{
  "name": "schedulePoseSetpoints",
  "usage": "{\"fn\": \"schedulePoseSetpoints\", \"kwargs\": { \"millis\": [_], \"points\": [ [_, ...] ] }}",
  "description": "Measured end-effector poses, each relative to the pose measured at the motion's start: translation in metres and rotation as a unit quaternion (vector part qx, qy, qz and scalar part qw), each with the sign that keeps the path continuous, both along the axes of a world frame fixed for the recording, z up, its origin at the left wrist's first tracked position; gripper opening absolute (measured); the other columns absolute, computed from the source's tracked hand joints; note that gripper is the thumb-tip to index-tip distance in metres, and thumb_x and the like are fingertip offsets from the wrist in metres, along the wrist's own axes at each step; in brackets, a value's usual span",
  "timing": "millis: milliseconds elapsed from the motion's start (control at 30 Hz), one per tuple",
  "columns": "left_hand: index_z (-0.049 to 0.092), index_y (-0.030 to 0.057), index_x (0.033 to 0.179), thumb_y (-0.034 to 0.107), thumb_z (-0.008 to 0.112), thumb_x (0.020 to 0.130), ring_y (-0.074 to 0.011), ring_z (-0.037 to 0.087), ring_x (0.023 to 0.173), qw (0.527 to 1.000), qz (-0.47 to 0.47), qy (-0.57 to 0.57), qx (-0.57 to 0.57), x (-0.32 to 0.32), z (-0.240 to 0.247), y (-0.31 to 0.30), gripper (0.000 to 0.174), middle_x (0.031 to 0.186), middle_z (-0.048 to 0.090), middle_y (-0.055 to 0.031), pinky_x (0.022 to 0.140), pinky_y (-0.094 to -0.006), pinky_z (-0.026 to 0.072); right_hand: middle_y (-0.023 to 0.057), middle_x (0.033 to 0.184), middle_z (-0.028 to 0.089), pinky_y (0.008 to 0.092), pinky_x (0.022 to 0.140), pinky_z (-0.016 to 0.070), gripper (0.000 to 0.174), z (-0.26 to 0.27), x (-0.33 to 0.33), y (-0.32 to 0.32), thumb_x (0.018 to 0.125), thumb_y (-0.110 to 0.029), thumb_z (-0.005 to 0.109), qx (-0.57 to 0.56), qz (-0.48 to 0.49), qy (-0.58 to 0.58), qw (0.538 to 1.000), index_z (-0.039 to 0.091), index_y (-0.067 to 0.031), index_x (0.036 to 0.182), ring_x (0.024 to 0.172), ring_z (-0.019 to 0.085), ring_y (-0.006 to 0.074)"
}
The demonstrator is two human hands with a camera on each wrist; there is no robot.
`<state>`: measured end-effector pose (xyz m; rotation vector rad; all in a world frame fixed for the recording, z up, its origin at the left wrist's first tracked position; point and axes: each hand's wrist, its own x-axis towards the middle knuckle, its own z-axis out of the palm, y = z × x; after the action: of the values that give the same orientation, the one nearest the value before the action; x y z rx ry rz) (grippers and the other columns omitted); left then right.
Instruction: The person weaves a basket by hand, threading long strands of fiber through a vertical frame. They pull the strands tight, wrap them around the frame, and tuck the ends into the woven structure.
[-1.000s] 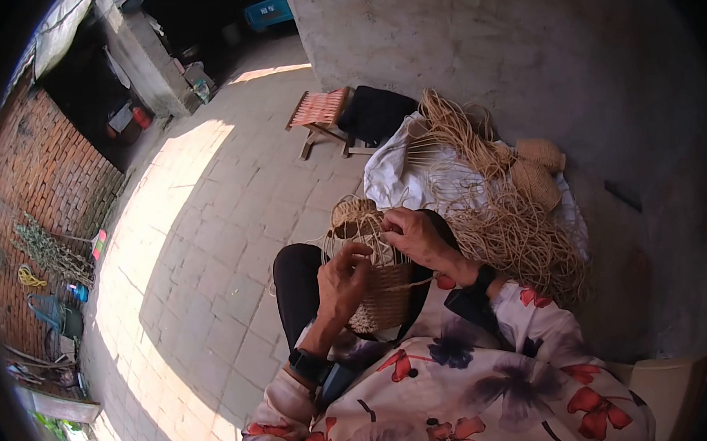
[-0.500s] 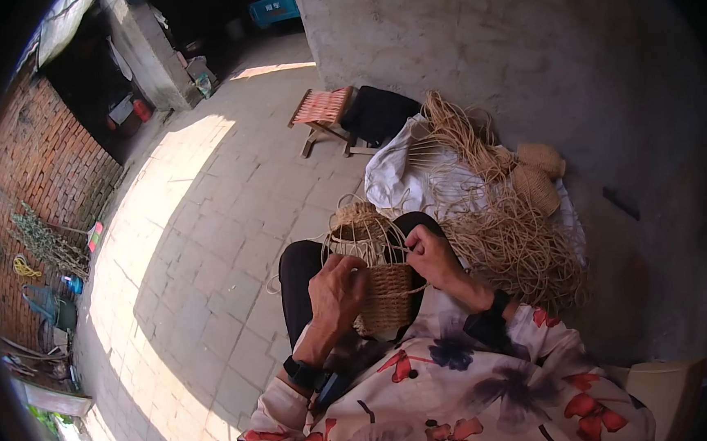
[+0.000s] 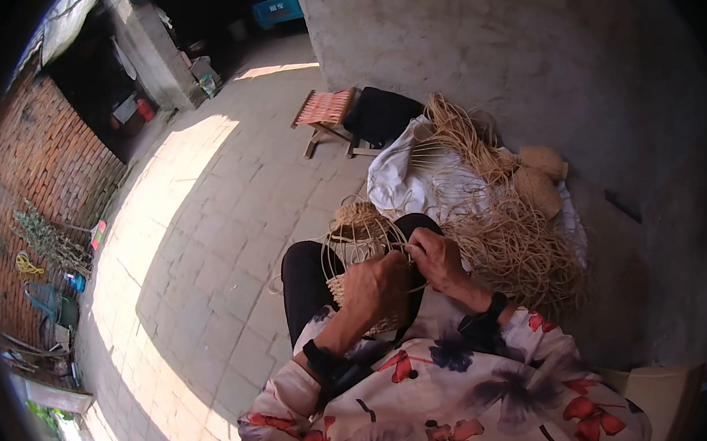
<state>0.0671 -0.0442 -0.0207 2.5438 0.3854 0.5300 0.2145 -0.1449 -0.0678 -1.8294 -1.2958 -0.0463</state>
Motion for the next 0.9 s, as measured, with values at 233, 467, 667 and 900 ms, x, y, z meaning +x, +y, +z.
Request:
{"fn": "schedulePoseSetpoints", "kwargs": {
  "millis": [233,467,667,900],
  "points": [
    [0.064,0.0126,0.085,0.022,0.062,0.082,-0.0354,0.063,0.062,0.999,0.010,-0.041,-0.021,0.000,-0.003,-0.002,0.011,0.074,0.062,-0.0115,0.054,-0.0466,0.0477,0.0116,0.084,0.059,0.0453,0.069,0.0454,0.024,0.008,0.014,0.004,0.085,-0.028,0.064,-0.103,0.005,-0.016,0.994,0.055,-0.0059,0.086,0.083,0.058,0.0332],
    [0.067,0.0125,0.091,0.020,0.060,0.084,-0.0357,0.065,0.069,0.999,0.016,-0.007,-0.034,-0.002,0.000,-0.002,0.013,0.080,0.066,-0.0121,0.059,-0.0443,0.0506,0.0127,0.081,0.050,0.0452,0.071,0.0411,0.014,0.005,0.026,-0.013,0.084,-0.015,0.062,-0.049,0.093,-0.050,0.993,0.053,-0.0056,0.078,0.082,0.052,0.0332],
    [0.067,0.0112,0.090,0.021,0.061,0.083,-0.0355,0.065,0.069,0.999,0.024,0.009,-0.037,-0.001,0.000,-0.001,0.014,0.080,0.066,-0.0133,0.060,-0.0446,0.0508,0.0129,0.083,0.051,0.0442,0.073,0.0418,0.018,0.004,0.036,-0.023,0.087,-0.021,0.061,-0.124,0.081,-0.062,0.987,0.055,-0.0067,0.077,0.082,0.052,0.0329],
    [0.066,0.0109,0.089,0.023,0.062,0.083,-0.0356,0.065,0.069,0.999,0.037,0.011,-0.033,-0.001,0.000,0.001,0.015,0.079,0.066,-0.0133,0.060,-0.0455,0.0505,0.0129,0.081,0.048,0.0447,0.073,0.0387,0.017,0.002,0.019,0.014,0.085,-0.014,0.060,-0.038,0.112,-0.057,0.991,0.049,-0.0045,0.076,0.083,0.050,0.0337]
  ]
}}
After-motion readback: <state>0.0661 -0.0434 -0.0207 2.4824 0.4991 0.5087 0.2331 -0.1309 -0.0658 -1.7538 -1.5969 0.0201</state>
